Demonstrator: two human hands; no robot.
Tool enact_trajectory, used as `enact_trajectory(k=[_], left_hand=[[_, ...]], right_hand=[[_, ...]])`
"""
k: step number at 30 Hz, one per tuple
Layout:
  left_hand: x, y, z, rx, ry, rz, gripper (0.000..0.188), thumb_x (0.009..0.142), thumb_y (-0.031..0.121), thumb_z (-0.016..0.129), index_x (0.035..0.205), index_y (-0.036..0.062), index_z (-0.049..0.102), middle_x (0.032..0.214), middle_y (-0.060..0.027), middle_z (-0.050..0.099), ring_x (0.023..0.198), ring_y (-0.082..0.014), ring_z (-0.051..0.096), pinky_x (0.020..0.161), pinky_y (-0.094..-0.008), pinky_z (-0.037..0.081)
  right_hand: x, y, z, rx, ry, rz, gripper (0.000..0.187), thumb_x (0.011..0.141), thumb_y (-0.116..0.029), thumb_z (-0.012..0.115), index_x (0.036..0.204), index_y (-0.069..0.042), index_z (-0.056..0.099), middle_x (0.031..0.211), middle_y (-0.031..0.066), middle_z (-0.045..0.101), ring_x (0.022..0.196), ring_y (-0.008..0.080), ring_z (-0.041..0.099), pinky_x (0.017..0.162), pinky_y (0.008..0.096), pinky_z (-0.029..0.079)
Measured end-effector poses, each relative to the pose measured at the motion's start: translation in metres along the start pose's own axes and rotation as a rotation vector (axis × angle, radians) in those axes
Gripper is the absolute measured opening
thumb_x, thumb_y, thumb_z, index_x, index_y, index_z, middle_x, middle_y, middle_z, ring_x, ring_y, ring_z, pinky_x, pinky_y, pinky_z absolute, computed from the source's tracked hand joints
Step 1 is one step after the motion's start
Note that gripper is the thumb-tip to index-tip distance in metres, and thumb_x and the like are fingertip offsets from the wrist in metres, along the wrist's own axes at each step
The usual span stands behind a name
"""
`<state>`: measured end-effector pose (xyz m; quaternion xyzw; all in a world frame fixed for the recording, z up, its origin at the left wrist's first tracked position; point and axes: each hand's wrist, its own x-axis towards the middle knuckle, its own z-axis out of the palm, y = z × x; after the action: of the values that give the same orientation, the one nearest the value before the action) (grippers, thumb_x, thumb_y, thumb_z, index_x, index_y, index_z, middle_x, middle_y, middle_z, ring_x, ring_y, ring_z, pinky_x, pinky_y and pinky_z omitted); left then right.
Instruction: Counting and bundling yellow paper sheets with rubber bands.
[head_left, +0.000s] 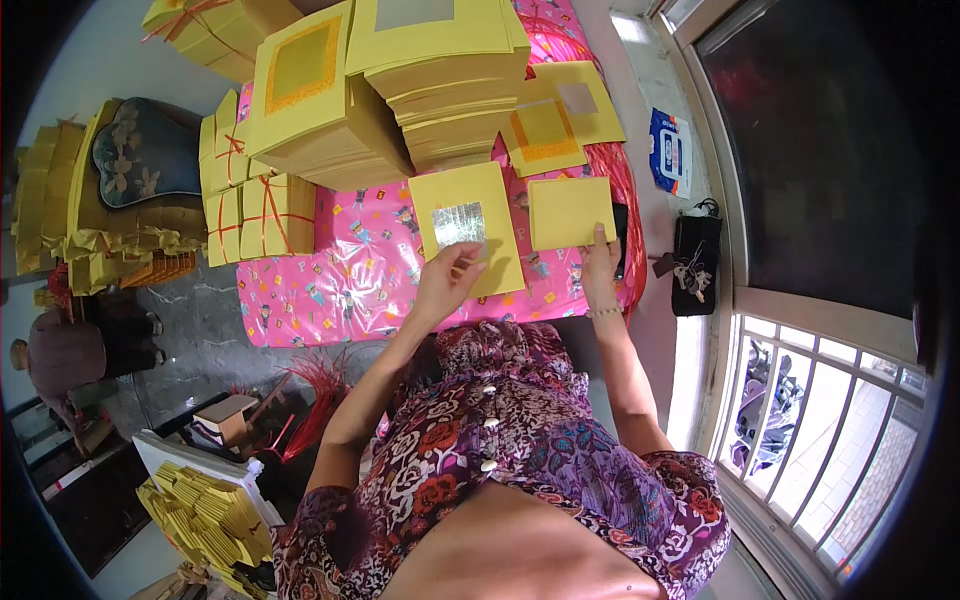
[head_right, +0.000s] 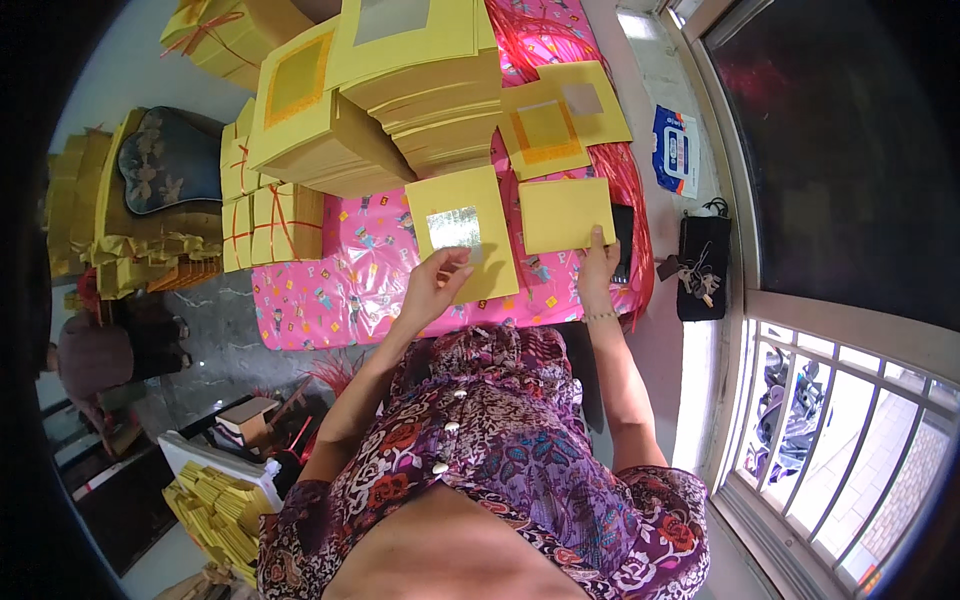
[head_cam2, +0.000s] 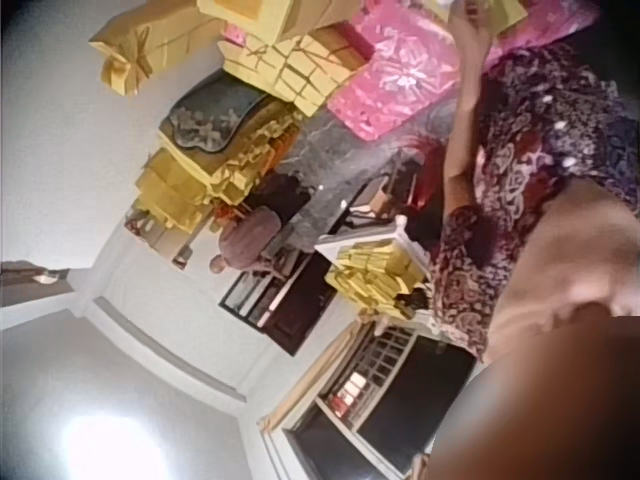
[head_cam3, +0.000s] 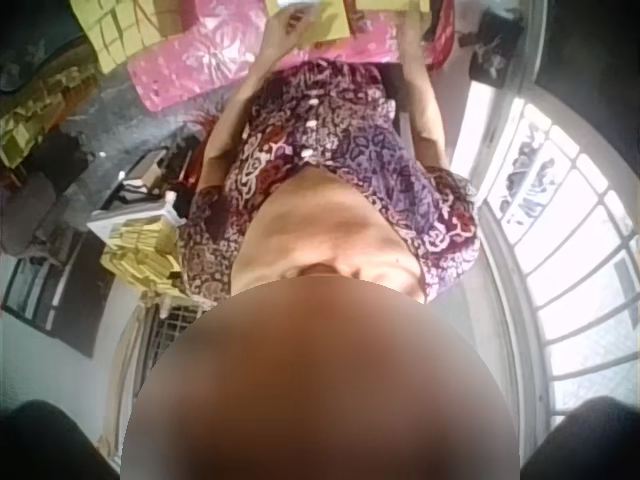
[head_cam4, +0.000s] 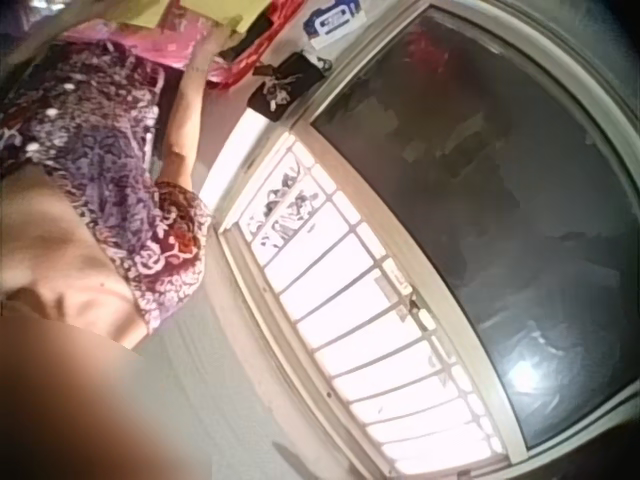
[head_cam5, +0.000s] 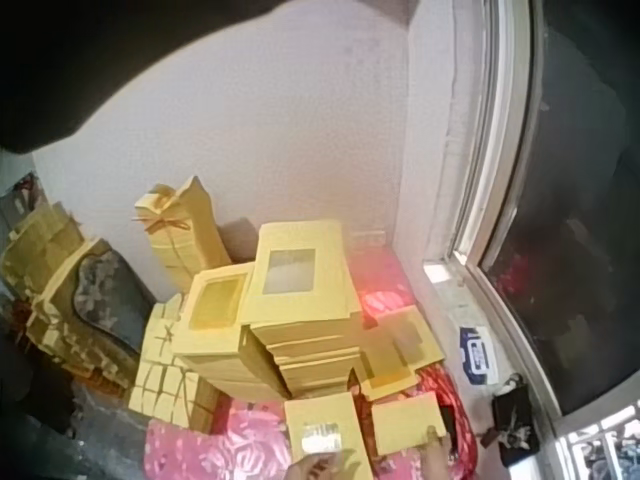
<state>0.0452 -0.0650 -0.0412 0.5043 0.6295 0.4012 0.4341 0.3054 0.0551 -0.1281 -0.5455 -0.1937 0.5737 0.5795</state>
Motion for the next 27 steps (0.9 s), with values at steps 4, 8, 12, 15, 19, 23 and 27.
enact_trajectory(k=[4, 8, 12, 15, 19, 23, 27], left_hand=[[0.035, 0.036, 0.012, -0.505, 0.044, 0.031, 0.05, 0.087, 0.021, 0.07, 0.129, 0.0006, 0.05, 0.101, -0.0109, 0.065, 0.087, -0.013, 0.062, 0.077, -0.0274, 0.05], [0.053, 0.071, -0.003, -0.408, -0.169, 0.019, 0.05, 0.09, 0.021, 0.067, 0.13, -0.001, 0.047, 0.106, -0.0082, 0.063, 0.096, -0.0124, 0.06, 0.078, -0.0267, 0.05], [0.062, 0.089, -0.004, -0.266, -0.371, 0.021, 0.044, 0.092, 0.022, 0.064, 0.125, -0.0027, 0.05, 0.106, -0.0066, 0.064, 0.093, -0.0102, 0.06, 0.079, -0.0252, 0.05], [0.069, 0.088, -0.005, -0.46, -0.365, -0.083, 0.039, 0.094, 0.022, 0.061, 0.123, -0.0023, 0.051, 0.107, -0.0063, 0.064, 0.092, -0.0097, 0.061, 0.079, -0.0253, 0.05], [0.072, 0.081, -0.008, -0.624, -0.3, -0.114, 0.035, 0.097, 0.022, 0.057, 0.122, -0.0015, 0.051, 0.108, -0.0065, 0.065, 0.092, -0.0103, 0.062, 0.079, -0.0261, 0.051], [0.069, 0.077, -0.009, -0.596, -0.271, -0.133, 0.034, 0.097, 0.021, 0.056, 0.122, -0.0014, 0.051, 0.109, -0.0066, 0.064, 0.093, -0.0108, 0.061, 0.081, -0.0264, 0.05], [0.062, 0.071, -0.005, -0.547, -0.183, -0.087, 0.03, 0.098, 0.017, 0.053, 0.12, -0.0029, 0.05, 0.106, -0.0082, 0.065, 0.093, -0.0117, 0.061, 0.079, -0.027, 0.05]], right_hand=[[-0.039, -0.05, 0.021, -0.133, -0.297, -0.119, 0.024, 0.096, -0.021, 0.057, 0.113, -0.005, 0.051, 0.102, 0.0025, 0.062, 0.087, 0.0097, 0.059, 0.073, 0.0234, 0.048], [-0.065, -0.083, 0.048, -0.406, -0.538, -0.351, 0.023, 0.097, -0.017, 0.055, 0.113, -0.001, 0.05, 0.099, 0.0019, 0.062, 0.087, 0.0054, 0.057, 0.074, 0.0206, 0.046], [-0.077, -0.1, 0.073, -0.354, -0.514, -0.243, 0.028, 0.097, -0.015, 0.055, 0.119, 0.001, 0.049, 0.101, 0.0025, 0.062, 0.088, 0.0053, 0.057, 0.073, 0.021, 0.047], [-0.092, -0.107, 0.078, -0.237, -0.585, -0.102, 0.029, 0.097, -0.016, 0.055, 0.12, 0.0, 0.049, 0.101, 0.0026, 0.062, 0.088, 0.0051, 0.056, 0.072, 0.0217, 0.047], [-0.116, -0.103, 0.075, -0.499, -0.837, 0.005, 0.024, 0.096, -0.02, 0.058, 0.111, -0.002, 0.055, 0.083, 0.0015, 0.062, 0.063, 0.0057, 0.056, 0.051, 0.0209, 0.045], [-0.125, -0.09, 0.078, -0.437, -0.789, 0.065, 0.022, 0.095, -0.022, 0.059, 0.105, -0.002, 0.057, 0.073, 0.0007, 0.059, 0.052, 0.0059, 0.051, 0.043, 0.0208, 0.041], [-0.127, -0.086, 0.075, -0.508, -0.755, 0.087, 0.023, 0.096, -0.023, 0.058, 0.104, -0.002, 0.057, 0.069, -0.0002, 0.057, 0.05, 0.0049, 0.049, 0.044, 0.0206, 0.041]])
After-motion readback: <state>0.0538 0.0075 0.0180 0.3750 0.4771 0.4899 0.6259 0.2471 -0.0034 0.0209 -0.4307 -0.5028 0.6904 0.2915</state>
